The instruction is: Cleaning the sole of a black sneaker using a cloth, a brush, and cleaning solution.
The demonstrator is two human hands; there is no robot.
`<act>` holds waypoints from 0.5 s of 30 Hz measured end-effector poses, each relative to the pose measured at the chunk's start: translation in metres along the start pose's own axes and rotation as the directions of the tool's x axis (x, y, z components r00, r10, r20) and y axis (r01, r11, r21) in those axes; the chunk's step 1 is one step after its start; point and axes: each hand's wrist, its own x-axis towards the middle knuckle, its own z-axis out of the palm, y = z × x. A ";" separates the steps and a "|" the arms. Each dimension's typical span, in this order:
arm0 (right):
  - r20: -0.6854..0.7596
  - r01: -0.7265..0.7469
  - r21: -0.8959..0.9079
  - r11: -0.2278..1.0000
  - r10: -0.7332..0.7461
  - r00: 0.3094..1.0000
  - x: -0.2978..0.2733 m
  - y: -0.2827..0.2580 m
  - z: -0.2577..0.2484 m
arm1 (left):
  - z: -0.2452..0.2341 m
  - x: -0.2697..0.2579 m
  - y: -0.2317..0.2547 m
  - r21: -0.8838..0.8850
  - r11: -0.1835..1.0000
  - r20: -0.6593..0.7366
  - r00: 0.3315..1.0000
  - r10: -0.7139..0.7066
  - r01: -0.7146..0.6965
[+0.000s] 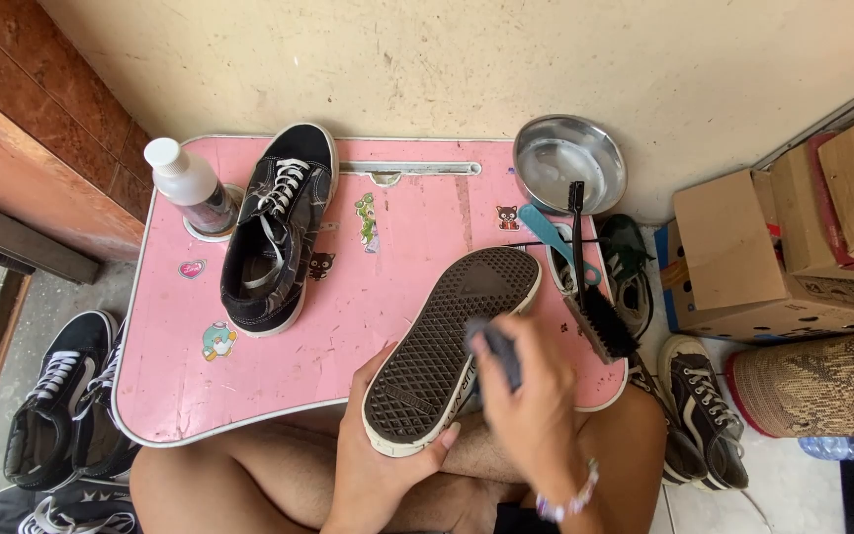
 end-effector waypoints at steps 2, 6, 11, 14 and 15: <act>0.025 0.029 0.055 0.998 -0.030 0.999 -0.022 -0.017 -0.005 | -0.003 -0.001 -0.007 -0.009 1.000 -0.022 1.000 -0.013 0.012; 0.000 0.011 -0.041 0.999 -0.011 1.000 -0.004 0.013 -0.001 | -0.008 0.001 -0.012 0.014 1.000 -0.028 0.999 0.019 -0.019; 0.000 -0.090 -0.011 0.996 0.090 0.996 -0.010 -0.011 -0.005 | -0.012 0.004 -0.001 -0.071 0.994 0.001 0.996 -0.086 0.086; 0.174 -0.109 0.120 0.987 0.088 0.981 -0.024 -0.022 -0.005 | -0.017 0.007 -0.010 -0.090 0.991 -0.016 0.995 -0.102 0.100; 0.234 -0.051 0.167 0.985 0.011 0.972 -0.031 -0.021 -0.005 | -0.020 0.004 -0.014 -0.096 0.989 -0.012 0.994 -0.111 0.109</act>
